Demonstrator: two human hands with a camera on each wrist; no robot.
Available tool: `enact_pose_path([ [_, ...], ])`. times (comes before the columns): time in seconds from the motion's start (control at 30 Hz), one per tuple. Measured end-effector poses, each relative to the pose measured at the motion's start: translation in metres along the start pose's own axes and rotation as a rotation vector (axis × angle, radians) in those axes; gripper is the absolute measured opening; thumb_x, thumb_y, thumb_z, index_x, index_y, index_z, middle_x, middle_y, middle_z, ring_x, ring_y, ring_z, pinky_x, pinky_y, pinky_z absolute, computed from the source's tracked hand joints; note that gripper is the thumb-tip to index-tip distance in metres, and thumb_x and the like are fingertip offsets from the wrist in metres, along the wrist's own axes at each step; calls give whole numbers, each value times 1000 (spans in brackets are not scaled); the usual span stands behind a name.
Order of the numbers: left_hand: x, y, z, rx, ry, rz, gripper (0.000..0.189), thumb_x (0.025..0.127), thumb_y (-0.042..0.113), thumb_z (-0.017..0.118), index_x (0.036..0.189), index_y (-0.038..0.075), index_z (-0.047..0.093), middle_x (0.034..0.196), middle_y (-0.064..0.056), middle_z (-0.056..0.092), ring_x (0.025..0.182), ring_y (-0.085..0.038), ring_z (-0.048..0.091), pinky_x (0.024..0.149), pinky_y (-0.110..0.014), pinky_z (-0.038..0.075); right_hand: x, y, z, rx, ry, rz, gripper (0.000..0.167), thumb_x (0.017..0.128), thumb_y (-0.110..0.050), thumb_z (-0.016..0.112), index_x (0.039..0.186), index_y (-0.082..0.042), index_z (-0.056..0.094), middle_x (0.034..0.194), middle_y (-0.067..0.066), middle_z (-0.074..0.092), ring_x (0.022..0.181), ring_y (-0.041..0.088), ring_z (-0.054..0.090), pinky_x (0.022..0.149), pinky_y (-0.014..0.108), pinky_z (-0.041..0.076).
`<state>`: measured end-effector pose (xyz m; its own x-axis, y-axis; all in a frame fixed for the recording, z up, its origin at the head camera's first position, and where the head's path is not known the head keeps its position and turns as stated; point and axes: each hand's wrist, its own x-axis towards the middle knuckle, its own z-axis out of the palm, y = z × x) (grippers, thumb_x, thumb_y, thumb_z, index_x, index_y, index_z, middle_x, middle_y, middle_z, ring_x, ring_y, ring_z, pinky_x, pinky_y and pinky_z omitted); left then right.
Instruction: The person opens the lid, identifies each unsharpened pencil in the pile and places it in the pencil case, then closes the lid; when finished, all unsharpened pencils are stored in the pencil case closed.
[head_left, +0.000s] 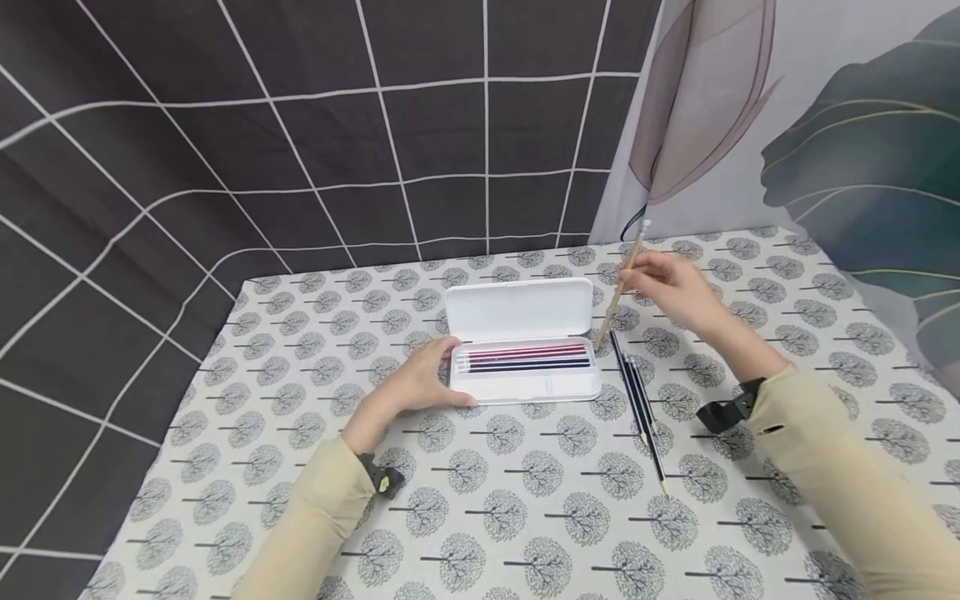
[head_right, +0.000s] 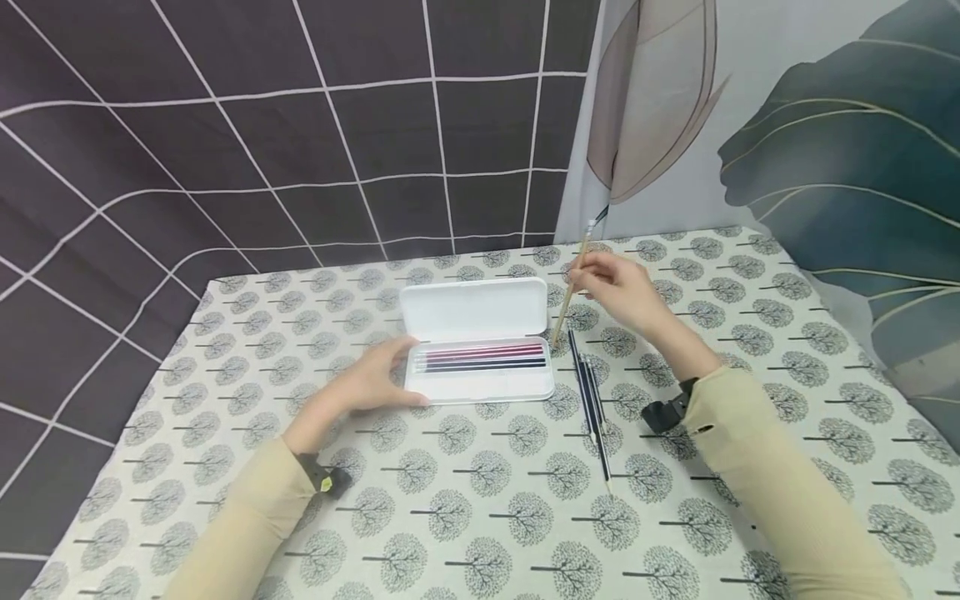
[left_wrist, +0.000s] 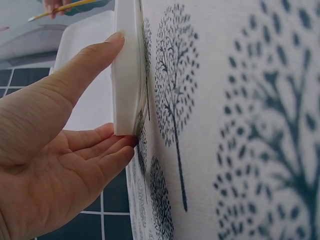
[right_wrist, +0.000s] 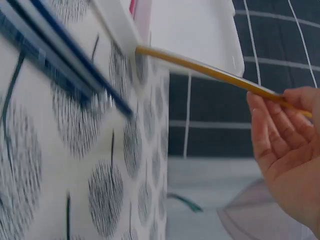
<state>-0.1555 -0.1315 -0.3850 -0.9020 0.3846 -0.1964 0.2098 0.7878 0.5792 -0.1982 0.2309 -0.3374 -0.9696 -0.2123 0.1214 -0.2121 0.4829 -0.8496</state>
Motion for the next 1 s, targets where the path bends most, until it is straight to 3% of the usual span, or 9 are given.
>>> enact_pose_path([
  [0.13, 1, 0, 2, 1, -5, -4, 93, 61, 38, 85, 137, 9, 39, 132, -13, 49, 121, -29, 45, 105, -48, 35, 1, -8, 14, -101, 16, -64, 31, 94, -26, 55, 115, -2, 60, 104, 15, 67, 84, 3, 61, 74, 15, 50],
  [0.3, 1, 0, 3, 5, -6, -4, 92, 61, 39, 85, 136, 9, 40, 131, -12, 49, 120, -28, 45, 105, -48, 35, 4, -17, 23, -108, 28, -111, 29, 94, -25, 55, 113, -4, 61, 102, 14, 68, 85, 6, 61, 73, 15, 50],
  [0.5, 0, -1, 2, 4, -5, -20, 95, 61, 40, 85, 138, 9, 38, 135, -13, 46, 124, -29, 42, 106, -50, 33, 11, -15, 40, -208, -133, -287, 25, 93, -18, 57, 111, -1, 62, 97, 12, 69, 85, 20, 63, 75, 24, 52],
  [0.63, 0, -3, 1, -9, -2, -24, 97, 60, 39, 85, 138, 9, 38, 135, -14, 47, 125, -30, 43, 106, -50, 33, 15, -16, 56, -267, -228, -339, 21, 89, -12, 60, 107, 0, 64, 95, 12, 69, 86, 22, 64, 73, 30, 55],
  [0.83, 0, -4, 1, -23, 2, -28, 97, 59, 40, 86, 138, 10, 38, 135, -13, 47, 125, -29, 43, 106, -50, 32, 20, -21, 80, -420, -386, -419, 18, 84, -9, 66, 101, -3, 67, 88, 3, 70, 80, 15, 66, 71, 28, 56],
  [1.0, -1, -4, 1, -66, 17, -37, 101, 59, 38, 86, 138, 7, 33, 139, -15, 45, 128, -28, 42, 109, -49, 29, 22, -19, 97, -569, -470, -519, 14, 83, -12, 67, 96, -9, 70, 79, -5, 68, 70, 5, 60, 68, 25, 53],
])
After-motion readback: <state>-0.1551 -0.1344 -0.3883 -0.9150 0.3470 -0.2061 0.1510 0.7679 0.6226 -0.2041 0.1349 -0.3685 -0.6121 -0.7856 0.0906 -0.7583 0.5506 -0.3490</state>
